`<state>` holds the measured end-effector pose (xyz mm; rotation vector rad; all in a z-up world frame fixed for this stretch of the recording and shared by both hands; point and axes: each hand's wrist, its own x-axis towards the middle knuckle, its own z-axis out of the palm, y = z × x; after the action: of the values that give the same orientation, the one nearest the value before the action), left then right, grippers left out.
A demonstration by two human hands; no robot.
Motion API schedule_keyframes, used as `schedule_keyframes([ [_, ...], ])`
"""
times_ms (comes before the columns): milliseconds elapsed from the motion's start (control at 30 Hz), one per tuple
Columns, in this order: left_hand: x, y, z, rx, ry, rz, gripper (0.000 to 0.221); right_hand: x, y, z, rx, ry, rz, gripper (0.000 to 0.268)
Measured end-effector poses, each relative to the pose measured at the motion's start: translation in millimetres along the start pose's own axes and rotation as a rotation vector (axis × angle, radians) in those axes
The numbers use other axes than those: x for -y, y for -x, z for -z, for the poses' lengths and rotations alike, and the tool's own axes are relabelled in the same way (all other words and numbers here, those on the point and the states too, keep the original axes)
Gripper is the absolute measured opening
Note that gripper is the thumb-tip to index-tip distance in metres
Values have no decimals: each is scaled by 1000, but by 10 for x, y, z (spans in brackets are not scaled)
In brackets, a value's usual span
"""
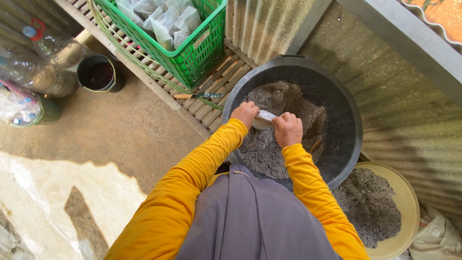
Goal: The person scoops a dark granular material from a large black tub into small white paper bags using a wooden spoon, then places the filled bags into a green plastic crate. The process is repeated multiple times.
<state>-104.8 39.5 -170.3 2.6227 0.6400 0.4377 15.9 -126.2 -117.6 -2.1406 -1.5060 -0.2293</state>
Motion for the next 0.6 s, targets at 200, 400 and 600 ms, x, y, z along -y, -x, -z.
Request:
schedule_keyframes([
  [200, -21, -67, 159, -76, -24, -25, 12, -31, -190, 93, 39, 16, 36, 11],
  [400, -99, -236, 578, -194, -15, -56, 9, 61, -569, 377, 13, -2, 78, 8],
  [600, -104, -354, 1299, -321, 34, -101, 7, 338, -1013, 769, -21, 8, 190, 4],
])
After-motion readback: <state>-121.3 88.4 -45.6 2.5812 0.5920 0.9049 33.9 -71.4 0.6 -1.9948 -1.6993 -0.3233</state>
